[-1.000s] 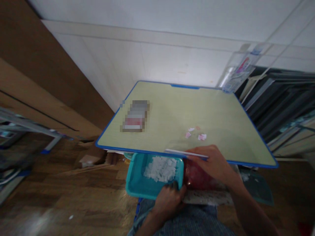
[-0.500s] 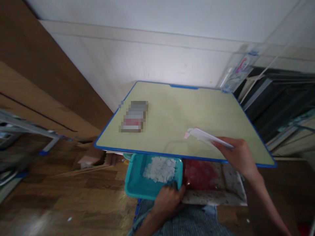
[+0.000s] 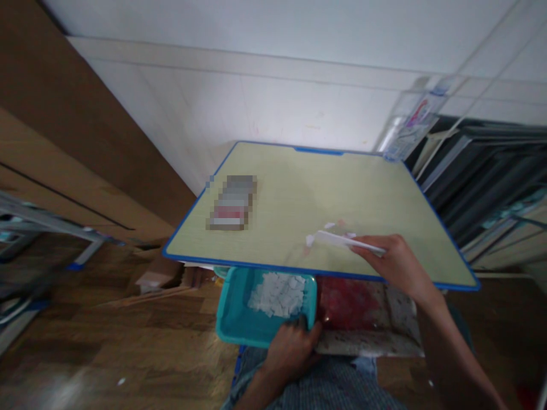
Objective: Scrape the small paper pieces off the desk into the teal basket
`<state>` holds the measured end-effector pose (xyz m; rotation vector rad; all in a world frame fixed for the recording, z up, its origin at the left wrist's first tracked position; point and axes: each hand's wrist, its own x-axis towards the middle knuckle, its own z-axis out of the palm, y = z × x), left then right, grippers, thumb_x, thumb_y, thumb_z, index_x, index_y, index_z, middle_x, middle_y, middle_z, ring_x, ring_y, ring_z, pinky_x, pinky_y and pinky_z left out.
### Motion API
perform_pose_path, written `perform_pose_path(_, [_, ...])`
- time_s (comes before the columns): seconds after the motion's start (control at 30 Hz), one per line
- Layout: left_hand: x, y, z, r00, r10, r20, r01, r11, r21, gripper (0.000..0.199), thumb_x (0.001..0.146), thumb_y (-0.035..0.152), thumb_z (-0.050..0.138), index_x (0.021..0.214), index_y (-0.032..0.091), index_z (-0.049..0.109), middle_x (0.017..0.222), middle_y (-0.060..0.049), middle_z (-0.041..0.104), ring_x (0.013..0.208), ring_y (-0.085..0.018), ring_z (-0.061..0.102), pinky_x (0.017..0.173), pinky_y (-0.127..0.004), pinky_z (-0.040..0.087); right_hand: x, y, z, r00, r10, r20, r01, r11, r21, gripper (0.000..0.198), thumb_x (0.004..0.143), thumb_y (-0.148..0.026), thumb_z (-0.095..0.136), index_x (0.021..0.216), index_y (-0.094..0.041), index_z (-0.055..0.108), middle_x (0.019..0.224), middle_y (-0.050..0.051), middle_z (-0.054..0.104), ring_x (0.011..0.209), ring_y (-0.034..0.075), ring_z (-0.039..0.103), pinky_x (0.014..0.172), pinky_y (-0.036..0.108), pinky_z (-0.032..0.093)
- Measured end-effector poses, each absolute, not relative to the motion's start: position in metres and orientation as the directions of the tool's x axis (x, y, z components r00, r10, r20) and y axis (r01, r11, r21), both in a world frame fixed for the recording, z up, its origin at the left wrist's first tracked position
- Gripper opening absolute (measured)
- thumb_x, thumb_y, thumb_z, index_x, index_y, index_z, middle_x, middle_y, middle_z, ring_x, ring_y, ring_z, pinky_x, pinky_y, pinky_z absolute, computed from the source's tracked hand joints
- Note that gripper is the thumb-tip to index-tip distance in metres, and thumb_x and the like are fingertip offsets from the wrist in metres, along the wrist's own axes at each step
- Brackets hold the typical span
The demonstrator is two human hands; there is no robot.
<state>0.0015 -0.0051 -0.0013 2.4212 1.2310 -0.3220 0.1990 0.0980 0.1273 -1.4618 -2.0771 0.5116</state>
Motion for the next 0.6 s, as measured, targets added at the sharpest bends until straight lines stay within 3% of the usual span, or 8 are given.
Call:
perform_pose_path(0.13, [0.001, -0.006, -0.002, 0.589, 0.726, -0.356, 0.808, -0.537, 0.242, 0.049, 0.076, 0.041, 0.047, 0.119, 0.023, 0.031, 0.092, -0.011, 0.049, 0.076, -0.025, 0.052, 0.062, -0.035, 0.039, 0.192, 0.107, 0.130, -0.267, 0.931, 0.248, 0.753, 0.362, -0.550, 0.021, 0.076, -0.023, 0.048, 0.089, -0.020, 0.064, 0.090, 0.004, 0.066, 0.078, 0.019, 0.062, 0.068, 0.028, 0.046])
perform_pose_path(0.5, [0.000, -0.005, -0.002, 0.608, 0.705, -0.365, 0.793, -0.566, 0.226, 0.048, 0.079, 0.040, 0.042, 0.121, 0.023, 0.027, 0.095, -0.014, 0.049, 0.076, -0.025, 0.053, 0.061, -0.035, 0.040, 0.146, 0.128, 0.138, -0.618, 0.768, 0.169, 0.622, 0.609, -0.492, 0.023, 0.079, -0.020, 0.044, 0.093, -0.025, 0.063, 0.085, 0.001, 0.067, 0.080, 0.015, 0.061, 0.072, 0.026, 0.043])
perform_pose_path(0.6, [0.000, -0.006, -0.003, 0.606, 0.710, -0.360, 0.795, -0.558, 0.237, 0.053, 0.078, 0.042, 0.043, 0.123, 0.023, 0.024, 0.094, -0.013, 0.049, 0.076, -0.025, 0.053, 0.061, -0.036, 0.040, 0.144, 0.126, 0.143, -0.627, 0.755, 0.195, 0.595, 0.625, -0.506, 0.023, 0.080, -0.019, 0.044, 0.090, -0.025, 0.064, 0.087, 0.000, 0.067, 0.082, 0.014, 0.060, 0.072, 0.025, 0.043])
